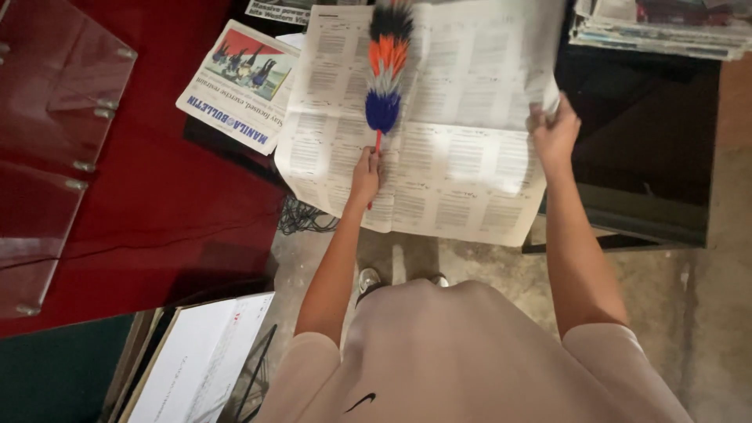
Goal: Dusting pages of a newspaper with a feather duster.
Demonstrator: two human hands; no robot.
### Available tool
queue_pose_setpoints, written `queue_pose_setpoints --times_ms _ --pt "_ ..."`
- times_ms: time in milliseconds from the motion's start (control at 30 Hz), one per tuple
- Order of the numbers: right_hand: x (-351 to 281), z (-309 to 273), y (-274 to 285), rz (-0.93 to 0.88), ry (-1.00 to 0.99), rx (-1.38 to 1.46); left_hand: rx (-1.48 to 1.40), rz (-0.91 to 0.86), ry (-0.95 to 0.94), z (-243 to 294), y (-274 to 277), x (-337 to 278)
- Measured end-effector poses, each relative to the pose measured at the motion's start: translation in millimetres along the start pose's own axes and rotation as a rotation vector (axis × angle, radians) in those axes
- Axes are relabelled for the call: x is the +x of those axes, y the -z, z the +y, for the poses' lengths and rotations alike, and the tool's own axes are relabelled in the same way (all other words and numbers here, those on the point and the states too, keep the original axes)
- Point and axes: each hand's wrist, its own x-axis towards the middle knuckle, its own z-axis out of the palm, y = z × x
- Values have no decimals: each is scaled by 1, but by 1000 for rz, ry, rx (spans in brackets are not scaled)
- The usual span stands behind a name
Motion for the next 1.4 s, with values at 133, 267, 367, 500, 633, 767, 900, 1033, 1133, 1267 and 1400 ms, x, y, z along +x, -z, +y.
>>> queue_pose_setpoints --times_ms 133,267,367,500,633,767,900,1033,1133,1267,1400 --pt "9 15 24 58 30 34 204 79 -317 19 -13 -9" --pt "16 64 48 196 -28 -24 282 -41 -274 44 -28 -11" --pt "8 123 60 246 -74 -236 517 -157 -290 64 -42 -14" --pt "-8 167 68 210 -152 -633 833 -422 -43 117 -53 -13" --pt "-24 135 67 178 -234 -774 871 -110 -462 3 -2 53" --pt "-37 137 59 220 -208 -751 776 237 -356 -21 36 63" --pt "-36 126 59 241 -194 -698 666 66 -198 20 18 29" --pt "-34 132 59 230 -199 -699 772 -239 -303 66 -1 -5" --pt "-34 130 59 195 -269 -694 981 -232 -227 23 25 16" --pt "-39 131 58 203 -228 -709 1198 146 -161 -19 85 29" --pt "-35 148 59 219 -226 -725 310 -121 -96 -114 117 26"
